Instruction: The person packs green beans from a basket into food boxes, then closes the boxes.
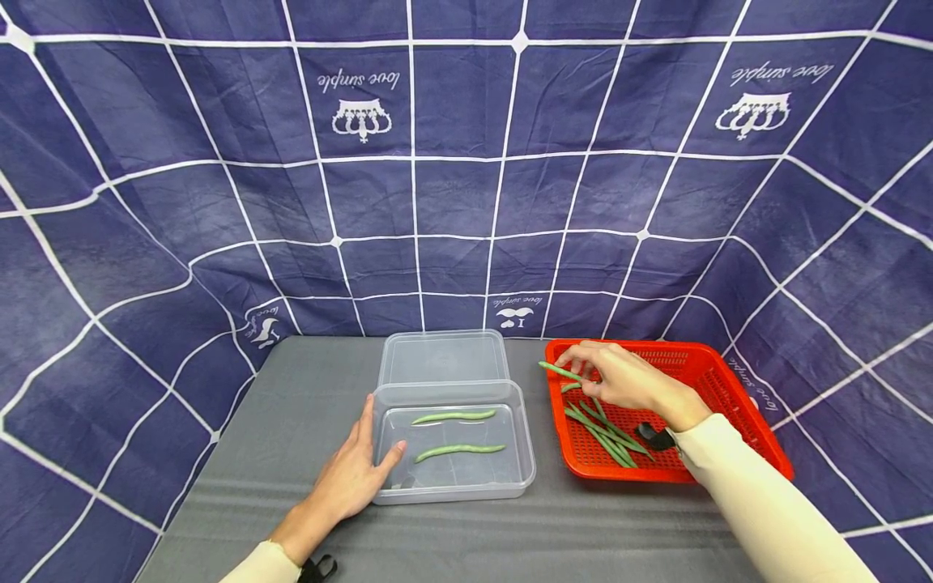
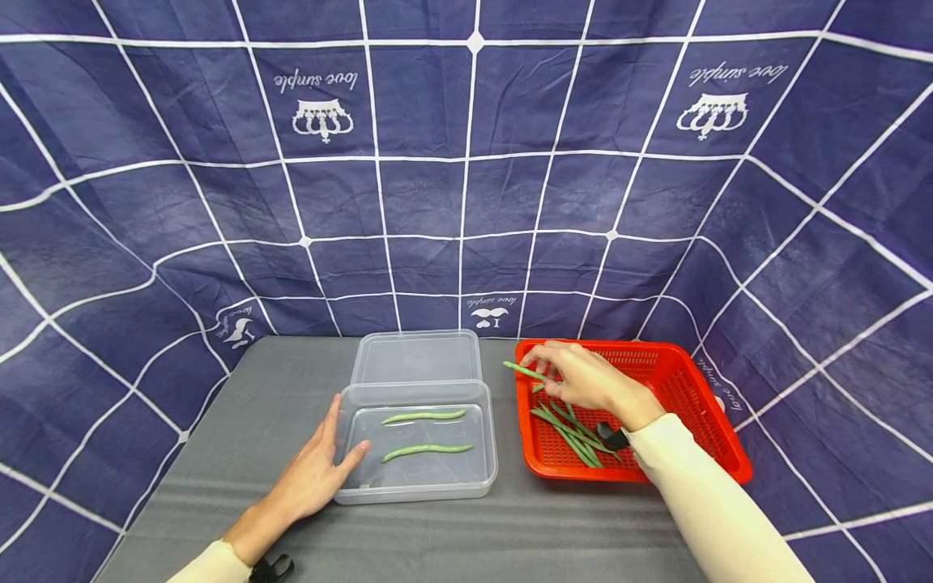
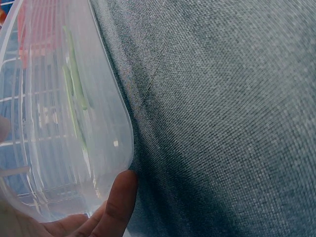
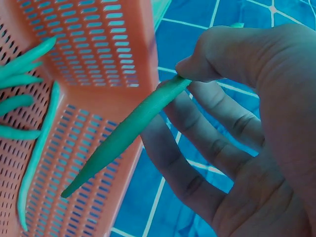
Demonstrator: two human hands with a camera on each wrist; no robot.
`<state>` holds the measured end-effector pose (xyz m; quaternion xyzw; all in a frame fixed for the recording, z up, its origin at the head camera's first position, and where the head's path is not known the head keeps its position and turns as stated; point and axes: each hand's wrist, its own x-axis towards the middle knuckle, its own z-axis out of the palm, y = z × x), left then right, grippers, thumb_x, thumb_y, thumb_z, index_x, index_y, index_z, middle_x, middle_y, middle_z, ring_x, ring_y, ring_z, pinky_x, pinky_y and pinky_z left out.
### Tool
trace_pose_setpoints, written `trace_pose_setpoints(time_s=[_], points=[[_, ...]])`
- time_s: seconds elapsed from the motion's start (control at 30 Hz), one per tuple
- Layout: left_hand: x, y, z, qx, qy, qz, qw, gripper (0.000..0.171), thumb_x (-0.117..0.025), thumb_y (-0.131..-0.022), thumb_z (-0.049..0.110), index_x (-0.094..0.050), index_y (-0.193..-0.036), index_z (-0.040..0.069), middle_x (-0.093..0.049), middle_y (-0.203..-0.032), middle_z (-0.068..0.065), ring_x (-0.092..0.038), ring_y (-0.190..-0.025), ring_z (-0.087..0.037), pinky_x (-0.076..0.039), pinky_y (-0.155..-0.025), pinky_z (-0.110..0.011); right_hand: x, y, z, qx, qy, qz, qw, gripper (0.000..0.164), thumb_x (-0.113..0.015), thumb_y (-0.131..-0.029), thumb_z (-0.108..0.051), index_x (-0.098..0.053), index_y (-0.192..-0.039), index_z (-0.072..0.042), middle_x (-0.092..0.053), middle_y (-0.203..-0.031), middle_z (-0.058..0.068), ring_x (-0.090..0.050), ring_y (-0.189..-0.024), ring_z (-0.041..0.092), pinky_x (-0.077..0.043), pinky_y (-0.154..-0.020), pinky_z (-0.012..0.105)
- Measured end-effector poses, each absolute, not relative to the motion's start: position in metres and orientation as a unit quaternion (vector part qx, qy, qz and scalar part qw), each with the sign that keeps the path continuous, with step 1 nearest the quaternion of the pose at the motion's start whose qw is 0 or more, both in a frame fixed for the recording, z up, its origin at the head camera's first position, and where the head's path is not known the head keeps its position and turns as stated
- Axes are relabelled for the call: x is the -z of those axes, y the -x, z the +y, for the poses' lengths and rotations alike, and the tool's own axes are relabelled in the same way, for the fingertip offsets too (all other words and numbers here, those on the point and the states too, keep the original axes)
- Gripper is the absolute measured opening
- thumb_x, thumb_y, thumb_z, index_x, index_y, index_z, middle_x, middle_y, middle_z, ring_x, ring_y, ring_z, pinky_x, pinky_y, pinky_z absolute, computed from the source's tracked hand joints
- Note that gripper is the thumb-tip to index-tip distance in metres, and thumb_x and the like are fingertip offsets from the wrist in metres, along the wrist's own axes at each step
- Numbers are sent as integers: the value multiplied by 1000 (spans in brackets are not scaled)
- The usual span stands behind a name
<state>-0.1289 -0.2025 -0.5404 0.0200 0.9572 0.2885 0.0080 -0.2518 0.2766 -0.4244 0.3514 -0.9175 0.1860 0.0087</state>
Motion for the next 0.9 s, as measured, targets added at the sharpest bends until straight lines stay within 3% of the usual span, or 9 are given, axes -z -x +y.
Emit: trace_pose_setpoints(time_s=[0.23,0.77,0.9], points=[[542,129,-202,-288,-20,957,8,110,-65,-115,64,-2,-189,12,-44,-183,-31,-61,-155,-59,-55,-119,-76,423,253,260,-189,-368,-910,13,48,-79,-91,7,-82,-130,-19,-79,-103,-9,-74,-100,12,-60,-89,33],[543,130,-204,-285,-23,958,7,111,-63,-115,66,-1,-189,11,-44,-183,-31,-58,-159,-56,-54,-121,-75,423,255,220,-167,-402,-900,8,48,-80,-93,0,-83,-135,-22,-81,-117,-8,-78,-110,13,-63,-91,34],[543,130,-204,-287,-23,958,9,111,-62,-115,67,-1,-189,12,-43,-184,-31,-58,-159,-56,-54,-121,-75,425,257,212,-169,-411,-896,0,47,-80,-94,0,-83,-135,-23,-80,-117,-6,-77,-103,10,-64,-89,31]])
